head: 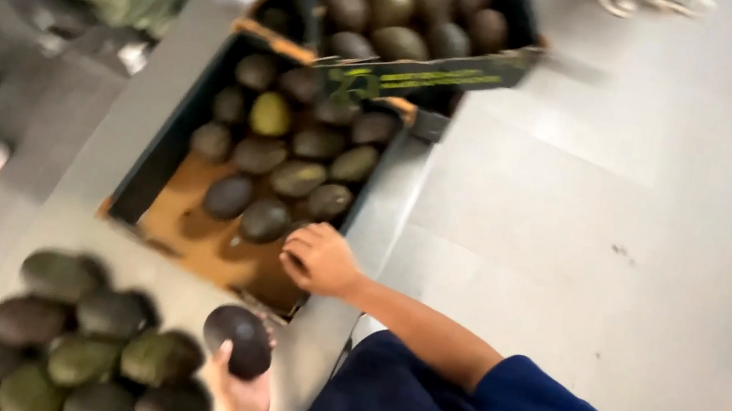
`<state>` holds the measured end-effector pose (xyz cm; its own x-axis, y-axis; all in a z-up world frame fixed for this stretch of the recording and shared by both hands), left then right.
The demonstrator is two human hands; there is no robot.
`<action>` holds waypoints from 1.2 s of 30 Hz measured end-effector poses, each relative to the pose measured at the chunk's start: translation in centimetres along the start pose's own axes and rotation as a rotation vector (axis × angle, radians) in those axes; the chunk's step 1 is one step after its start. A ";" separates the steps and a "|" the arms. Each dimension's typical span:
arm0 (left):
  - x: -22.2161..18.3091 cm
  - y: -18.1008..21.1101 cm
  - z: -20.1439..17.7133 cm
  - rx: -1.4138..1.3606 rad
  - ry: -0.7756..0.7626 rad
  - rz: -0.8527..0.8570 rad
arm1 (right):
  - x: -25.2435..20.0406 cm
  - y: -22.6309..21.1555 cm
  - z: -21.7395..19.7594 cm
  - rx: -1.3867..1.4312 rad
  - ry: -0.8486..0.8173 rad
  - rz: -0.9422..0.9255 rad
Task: The person is sorting avocados on a table and placing them into cardboard boxes.
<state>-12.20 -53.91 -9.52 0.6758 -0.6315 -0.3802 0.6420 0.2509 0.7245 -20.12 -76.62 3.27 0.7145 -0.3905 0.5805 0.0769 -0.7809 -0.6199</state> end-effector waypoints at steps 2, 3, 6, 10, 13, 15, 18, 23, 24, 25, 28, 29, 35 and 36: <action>0.0 -0.6 -0.3 -0.038 0.053 0.030 | 0.1 0.1 0.3 0.037 -0.029 -0.002; -0.3 -1.1 -0.5 -0.064 0.061 0.027 | 0.2 0.3 0.5 0.033 -0.030 0.023; -0.8 -1.8 -0.1 -0.128 0.128 0.051 | 0.6 -0.1 0.6 0.034 -0.025 -0.025; -2.1 -2.2 0.8 -0.164 0.339 0.141 | 0.0 0.5 1.9 0.154 -0.164 -0.075; -3.1 -2.7 1.9 -0.171 0.426 0.197 | 0.4 0.5 2.2 0.119 -0.277 -0.069; -3.8 -3.4 2.1 -0.161 0.463 0.175 | 0.6 0.8 2.4 0.068 -0.258 -0.060; -5.6 -2.5 3.9 -0.184 0.524 0.211 | 0.1 1.2 2.6 0.068 -0.299 -0.081; -7.8 -2.2 3.4 -0.256 0.557 0.274 | -0.1 1.1 2.8 0.077 -0.380 -0.108; -8.1 -1.9 3.1 -0.262 0.547 0.277 | 0.0 1.0 2.9 0.073 -0.383 -0.105; -8.5 -1.7 2.6 -0.268 0.557 0.286 | -0.1 0.7 3.0 0.081 -0.390 -0.114; -9.7 -0.3 0.6 -0.286 0.537 0.328 | -0.1 -0.7 3.8 0.190 -0.408 -0.049; -10.0 0.3 -0.2 -0.278 0.544 0.328 | -0.1 -1.8 4.0 0.210 -0.394 -0.074; -14.9 7.4 -7.2 -0.219 0.519 0.455 | -0.2 -11.4 7.7 0.287 -0.352 -0.087; -16.3 9.0 -8.7 -0.209 0.538 0.493 | -0.5 -13.0 8.7 0.314 -0.338 -0.073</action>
<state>-14.25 -34.97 -1.83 0.9512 0.0215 -0.3078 0.2392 0.5790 0.7795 -15.43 -62.08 6.44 0.8820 -0.1183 0.4561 0.3049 -0.5946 -0.7440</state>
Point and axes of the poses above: each hand's wrist, its own x-axis towards the middle knuckle, its own z-axis out of the palm, y = z × x, the point moved 5 cm from there along x, towards the middle knuckle, and after that the axes turned 11 degrees about x, right-handed, at the moved point
